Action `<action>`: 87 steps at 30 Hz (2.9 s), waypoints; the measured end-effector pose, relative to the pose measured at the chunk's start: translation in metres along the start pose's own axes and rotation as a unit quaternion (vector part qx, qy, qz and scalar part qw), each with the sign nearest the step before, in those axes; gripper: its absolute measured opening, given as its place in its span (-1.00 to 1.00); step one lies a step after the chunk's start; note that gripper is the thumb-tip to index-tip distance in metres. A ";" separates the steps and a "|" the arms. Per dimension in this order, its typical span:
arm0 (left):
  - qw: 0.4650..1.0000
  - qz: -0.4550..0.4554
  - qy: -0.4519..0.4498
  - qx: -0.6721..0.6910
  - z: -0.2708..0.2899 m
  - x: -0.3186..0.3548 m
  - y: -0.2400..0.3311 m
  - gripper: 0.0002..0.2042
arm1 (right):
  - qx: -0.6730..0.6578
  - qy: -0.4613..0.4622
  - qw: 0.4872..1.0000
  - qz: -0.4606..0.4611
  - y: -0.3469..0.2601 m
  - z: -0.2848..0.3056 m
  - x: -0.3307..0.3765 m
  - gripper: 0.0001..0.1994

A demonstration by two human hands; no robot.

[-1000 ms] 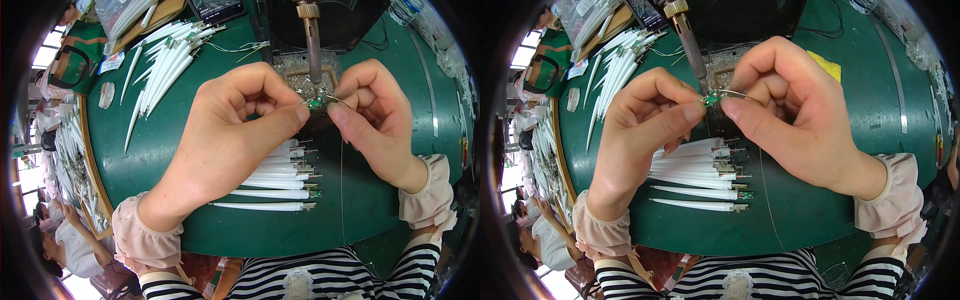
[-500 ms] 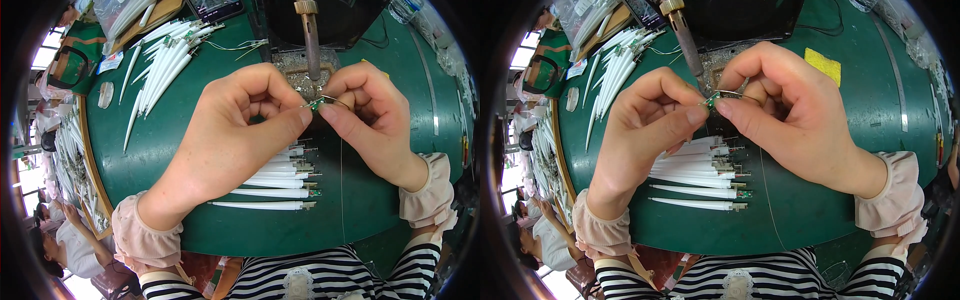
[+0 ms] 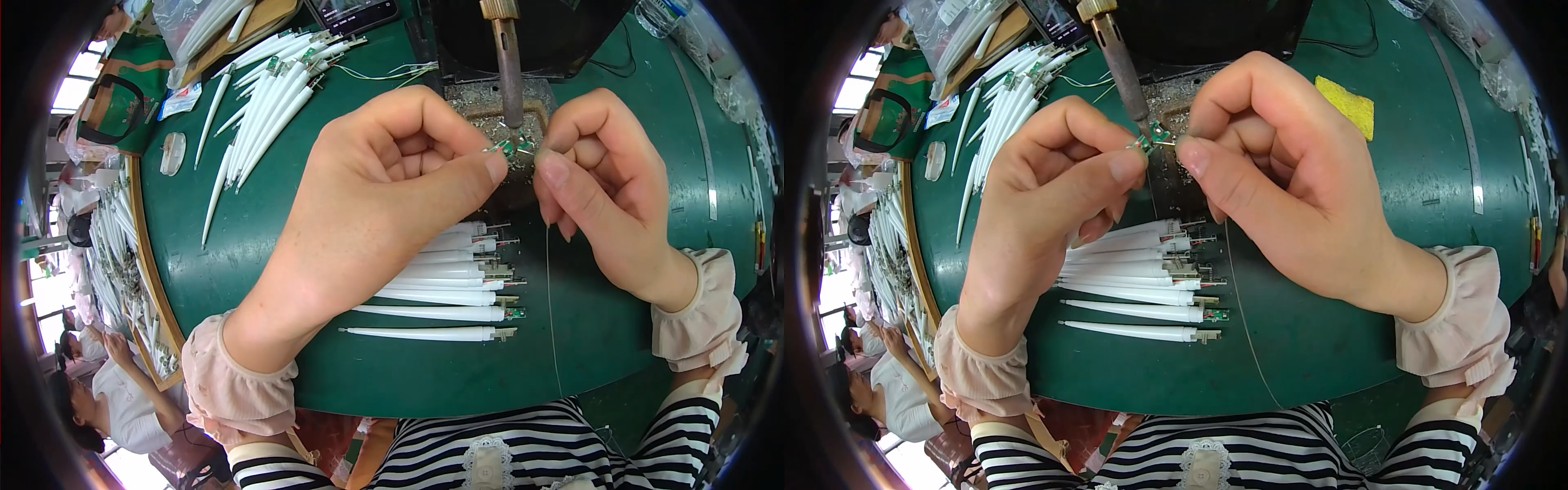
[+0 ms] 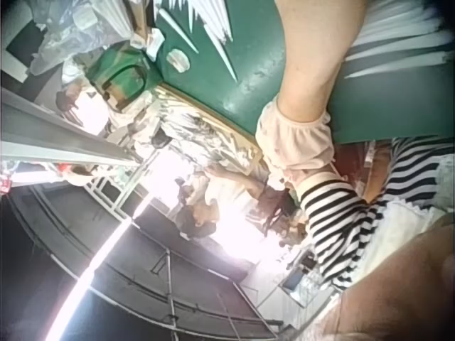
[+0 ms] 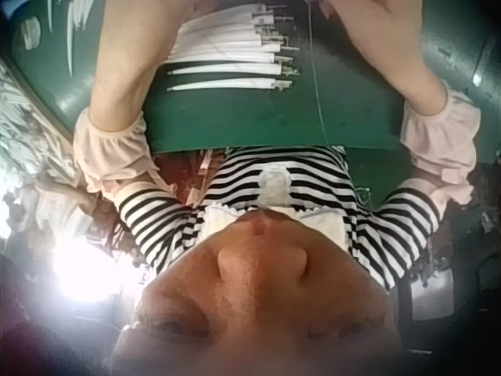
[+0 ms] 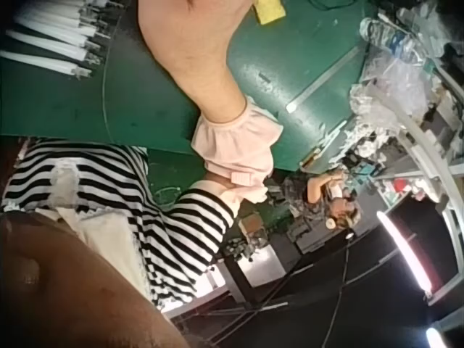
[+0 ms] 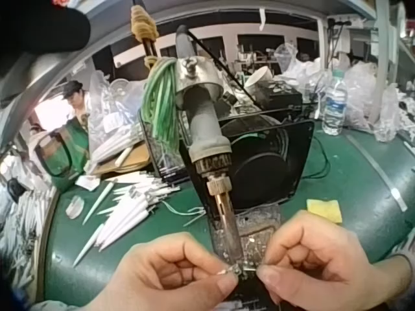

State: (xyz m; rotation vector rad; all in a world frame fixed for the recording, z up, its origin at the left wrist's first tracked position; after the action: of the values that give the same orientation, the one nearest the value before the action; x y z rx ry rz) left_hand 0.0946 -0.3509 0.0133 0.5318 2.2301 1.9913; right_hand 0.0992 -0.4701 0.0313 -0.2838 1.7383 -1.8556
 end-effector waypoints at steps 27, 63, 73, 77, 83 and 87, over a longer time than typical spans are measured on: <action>0.998 0.055 -0.007 -0.007 0.003 0.004 -0.011 -0.94 | 0.016 0.013 0.999 -0.036 0.015 0.006 0.005 -0.85; 0.678 -0.145 0.203 -0.692 0.076 0.006 0.048 -0.85 | -0.014 -0.002 0.995 -0.096 0.016 0.003 0.011 -0.89; 0.875 -0.067 -0.019 -0.479 -0.006 0.025 0.039 -0.84 | -0.155 -0.040 0.977 -0.139 0.019 -0.011 0.011 -0.87; 0.895 -0.025 -0.051 -0.442 -0.010 0.024 0.028 -0.81 | -0.165 -0.082 0.970 -0.158 0.021 -0.016 0.014 -0.88; 0.956 0.021 -0.081 -0.280 -0.009 0.020 0.008 -0.83 | -0.179 -0.067 0.967 -0.170 0.019 -0.015 0.014 -0.89; 0.980 0.086 -0.104 -0.148 -0.010 0.019 -0.005 -0.88 | -0.162 -0.068 0.970 -0.165 0.019 -0.014 0.014 -0.89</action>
State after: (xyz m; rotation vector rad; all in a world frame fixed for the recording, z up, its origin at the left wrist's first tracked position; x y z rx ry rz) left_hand 0.0731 -0.3546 0.0122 0.8731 1.7810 2.1799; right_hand 0.0853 -0.4656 0.0084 -0.8546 1.9860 -1.7089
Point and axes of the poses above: each hand's wrist, its own x-axis away from the middle knuckle, its own z-axis out of the back of the hand, y = z × x, the point moved 9 cm from there along -x, towards the middle knuckle, and after that the axes turned 4 degrees about -y, right-handed, at the moved point
